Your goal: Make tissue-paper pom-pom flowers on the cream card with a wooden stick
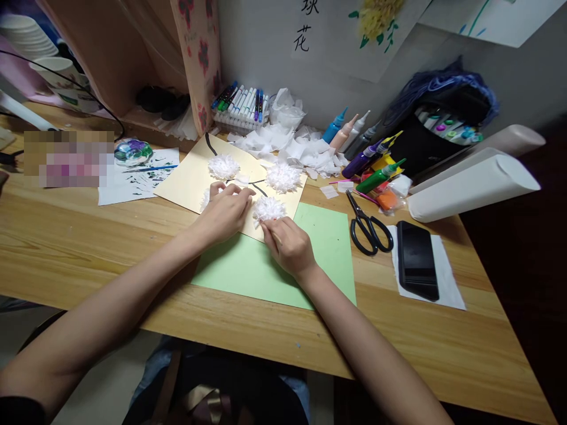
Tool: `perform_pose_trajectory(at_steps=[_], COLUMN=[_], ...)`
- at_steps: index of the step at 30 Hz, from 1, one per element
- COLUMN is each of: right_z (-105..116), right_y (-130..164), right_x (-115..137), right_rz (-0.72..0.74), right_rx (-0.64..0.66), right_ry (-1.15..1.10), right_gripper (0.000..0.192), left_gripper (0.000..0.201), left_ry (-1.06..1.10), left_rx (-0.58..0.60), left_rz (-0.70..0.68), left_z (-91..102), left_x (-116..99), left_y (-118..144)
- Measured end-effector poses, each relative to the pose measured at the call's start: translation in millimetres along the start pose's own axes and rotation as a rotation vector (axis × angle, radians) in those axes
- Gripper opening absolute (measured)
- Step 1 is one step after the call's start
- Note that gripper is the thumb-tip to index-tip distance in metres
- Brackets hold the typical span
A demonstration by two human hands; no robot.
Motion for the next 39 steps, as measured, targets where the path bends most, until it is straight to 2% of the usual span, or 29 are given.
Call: perform_pose_trajectory(at_steps=[2,6,9,12,17,22,29,35,39], right_z=[0.2,-3.7,-7.6,-2.7,13.2,12.2,7.9,13.0,7.8], right_y=[-7.1,-13.0,-8.8,-5.0,-4.3,-3.8,-2.7,-4.0,-4.7], right_x=[-6.8,-29.5,-40.0,-38.4,-16.2,-5.9,-3.1,-3.2,-2.0], right_rz=[-0.192,-0.684,-0.850,-0.782,-0.431,-0.242,-0.123,-0.193,-0.155], right_rx=[-0.008,0.003,0.029,0.016,-0.017,0.008,-0.009,-0.057,-0.019], right_ry=[-0.042,-0.191,-0.365,-0.423,-0.241,-0.167,-0.143,-0.136,-0.149], right_gripper=[0.016,0.027,0.030,0.030,0.024,0.015,0.012,0.014,0.013], left_gripper=[0.032,0.031,0.032,0.033,0.033,0.033,0.031,0.033,0.033], left_ry=[0.001,0.001,0.003,-0.005,-0.007,0.005,0.004,-0.015,-0.003], left_rx=[0.001,0.012,0.025,0.027,-0.015,-0.041,-0.037,-0.038,-0.034], left_rz=[0.000,0.004,0.007,0.003,-0.011,-0.020,-0.014,-0.019,-0.017], left_z=[-0.7,-0.9,-0.4,-0.1,-1.7,-2.8,-2.6,-2.5,-1.8], left_x=[0.3,0.4,-0.1,-0.2,1.1,2.2,1.7,1.8,1.4], left_y=[0.0,0.2,0.3,0.5,1.1,1.9,1.5,1.7,1.6])
Point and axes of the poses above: each hand's wrist, its own y-axis away from the middle knuckle, its own z-axis out of the back of the hand, x = y × z, the point moved 5 cm from there along -y, towards the middle knuckle, and after that the axes turned 14 degrees about -z, right-handed, at the moved point
